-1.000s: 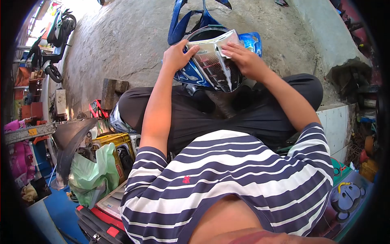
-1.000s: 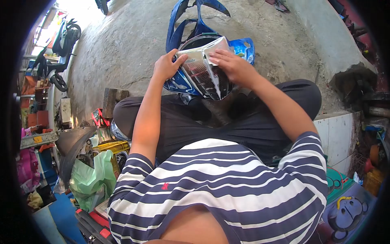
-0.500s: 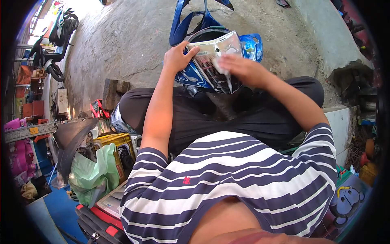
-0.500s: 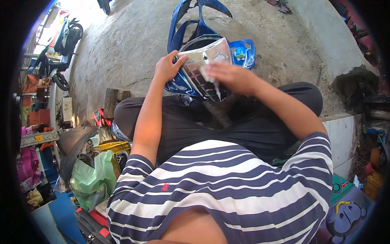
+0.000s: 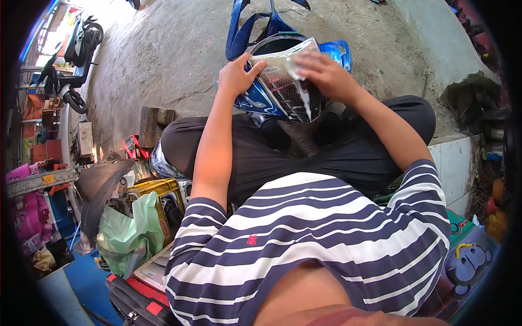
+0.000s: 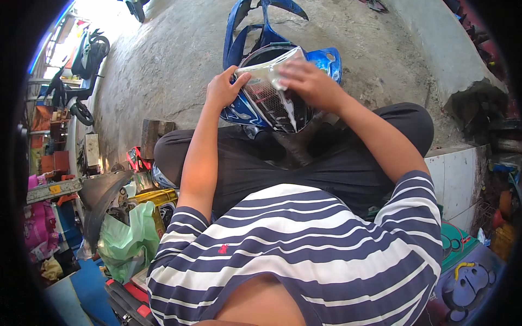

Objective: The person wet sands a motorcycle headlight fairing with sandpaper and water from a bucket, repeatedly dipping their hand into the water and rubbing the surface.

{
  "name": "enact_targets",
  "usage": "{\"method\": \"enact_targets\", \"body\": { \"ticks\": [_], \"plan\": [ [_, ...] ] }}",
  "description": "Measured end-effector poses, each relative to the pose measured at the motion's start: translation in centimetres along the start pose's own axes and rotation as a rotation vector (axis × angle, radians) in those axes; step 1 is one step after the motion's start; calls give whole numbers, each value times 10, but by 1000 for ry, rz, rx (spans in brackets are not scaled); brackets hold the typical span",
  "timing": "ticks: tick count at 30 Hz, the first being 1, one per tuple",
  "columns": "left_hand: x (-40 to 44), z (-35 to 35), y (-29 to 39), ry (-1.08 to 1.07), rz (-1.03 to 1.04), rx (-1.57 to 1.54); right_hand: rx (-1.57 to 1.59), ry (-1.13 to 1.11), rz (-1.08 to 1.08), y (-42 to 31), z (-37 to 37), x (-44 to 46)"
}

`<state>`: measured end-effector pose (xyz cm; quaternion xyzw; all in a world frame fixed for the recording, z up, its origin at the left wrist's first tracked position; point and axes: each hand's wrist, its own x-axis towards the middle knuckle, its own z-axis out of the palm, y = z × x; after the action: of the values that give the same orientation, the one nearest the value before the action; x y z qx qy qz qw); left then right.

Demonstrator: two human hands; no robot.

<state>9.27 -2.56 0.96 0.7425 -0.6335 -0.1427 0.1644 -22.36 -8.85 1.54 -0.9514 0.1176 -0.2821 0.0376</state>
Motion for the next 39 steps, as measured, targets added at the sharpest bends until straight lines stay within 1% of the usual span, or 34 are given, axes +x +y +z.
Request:
{"method": "enact_targets", "body": {
  "ticks": [3, 4, 7, 8, 9, 11, 13, 14, 17, 18, 21, 22, 25, 26, 29, 30, 33, 34, 38, 39],
  "plan": [
    [1, -1, 2, -5, 2, -16, 87, 88, 278, 13, -5, -1],
    [1, 0, 1, 5, 10, -28, 119, 121, 275, 12, -3, -1],
    [1, 3, 0, 13, 24, -56, 207, 21, 89, -7, 1, 1],
    [2, 3, -2, 14, 26, -58, 172, -62, 39, -17, 0, 1],
    [1, -1, 0, 7, 15, -47, 159, -119, 56, -26, -1, 0],
    [-3, -4, 4, -14, -9, -19, 265, -64, 71, -9, 8, -8],
    [-2, -4, 3, -30, -14, -12, 429, -7, 401, -3, -1, -4],
    [0, -3, 2, -25, -8, -11, 354, 71, 383, 12, 6, -8],
    [3, 3, 0, 11, 16, -44, 136, 62, 223, 12, 13, -7],
    [3, 2, 0, 5, 8, -46, 169, 70, 177, 6, 18, -7],
    [0, -1, 3, -7, -12, -27, 175, 31, 174, -17, 14, 3],
    [0, -1, 3, -12, -15, -17, 132, 37, 139, -15, 13, 2],
    [1, -4, 4, -21, -18, 2, 275, 88, 271, -7, 8, 3],
    [1, -3, 4, -24, -19, 4, 215, 115, 312, -4, 5, 4],
    [1, -2, 3, -1, -1, -50, 201, 143, 367, 13, 14, -4],
    [1, 0, 3, -2, 2, -51, 231, 134, 360, 7, 9, -2],
    [1, -3, 2, -4, -2, -41, 346, -12, 245, -23, -5, 3],
    [-1, -5, 6, -10, -12, -34, 235, 0, 138, -25, -1, 2],
    [-1, -3, 2, -13, -4, -8, 226, -14, 378, 0, -6, -1],
    [1, -2, 1, -4, 7, -7, 218, -16, 351, 1, -9, 0]
  ]
}}
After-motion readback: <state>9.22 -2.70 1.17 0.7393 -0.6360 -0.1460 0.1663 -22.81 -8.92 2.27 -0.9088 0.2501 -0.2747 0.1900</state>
